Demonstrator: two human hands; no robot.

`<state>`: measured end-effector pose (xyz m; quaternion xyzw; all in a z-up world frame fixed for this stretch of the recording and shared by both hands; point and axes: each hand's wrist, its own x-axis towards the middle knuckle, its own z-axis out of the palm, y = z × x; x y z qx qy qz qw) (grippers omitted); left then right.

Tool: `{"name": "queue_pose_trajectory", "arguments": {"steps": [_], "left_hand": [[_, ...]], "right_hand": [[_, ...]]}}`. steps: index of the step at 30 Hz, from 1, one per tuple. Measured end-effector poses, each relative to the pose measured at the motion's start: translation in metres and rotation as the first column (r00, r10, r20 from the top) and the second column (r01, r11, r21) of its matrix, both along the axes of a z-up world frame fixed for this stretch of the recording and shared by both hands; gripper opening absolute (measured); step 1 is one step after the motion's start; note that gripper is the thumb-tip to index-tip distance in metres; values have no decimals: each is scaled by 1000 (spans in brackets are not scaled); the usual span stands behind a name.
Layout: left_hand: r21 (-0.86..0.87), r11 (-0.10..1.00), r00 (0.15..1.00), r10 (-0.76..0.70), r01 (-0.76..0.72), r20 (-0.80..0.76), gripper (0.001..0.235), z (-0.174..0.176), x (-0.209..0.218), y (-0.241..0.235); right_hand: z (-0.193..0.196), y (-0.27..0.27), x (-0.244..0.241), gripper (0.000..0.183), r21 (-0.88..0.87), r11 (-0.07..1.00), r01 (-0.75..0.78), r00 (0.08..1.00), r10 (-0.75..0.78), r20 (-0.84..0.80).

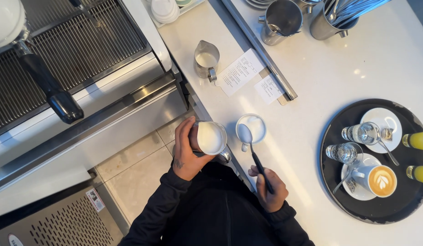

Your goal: Preparing a coffee beverage with frothed milk and then cleaning the espresso machine and workspace.

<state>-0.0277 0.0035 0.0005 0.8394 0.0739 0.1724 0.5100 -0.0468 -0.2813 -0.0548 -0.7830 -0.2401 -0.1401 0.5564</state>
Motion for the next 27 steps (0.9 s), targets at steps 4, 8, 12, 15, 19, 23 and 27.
{"name": "queue_pose_trajectory", "arguments": {"steps": [4, 8, 12, 15, 19, 23, 27], "left_hand": [[15, 1000, 1000, -8, 7, 17, 110, 2, 2, 2], [-7, 999, 999, -34, 34, -3, 110, 3, 3, 2], [1, 999, 998, -46, 46, 43, 109, -2, 7, 1], [-3, 998, 997, -56, 56, 61, 108, -4, 9, -1], [-46, 996, 995, -79, 82, 54, 108, -7, 11, -4], [-66, 992, 991, -106, 112, 82, 108, -6, 14, -8], [-50, 992, 981, -102, 112, 166, 106, -2, 15, -14]], "right_hand": [[-8, -9, 2, 39, -21, 997, -78, 984, 74, -160], [13, -5, 11, 45, -271, 961, -59, 988, 94, 119], [29, -8, 28, 52, -415, 910, -22, 957, 140, 256], [36, -11, 30, 49, -468, 883, -26, 926, 197, 321], [43, -8, 13, 40, -75, 997, 18, 995, -11, 96], [79, 8, 14, 33, 433, 900, -51, 974, 141, -179], [104, 26, 39, 36, 30, 956, -293, 954, 294, -55]]}}
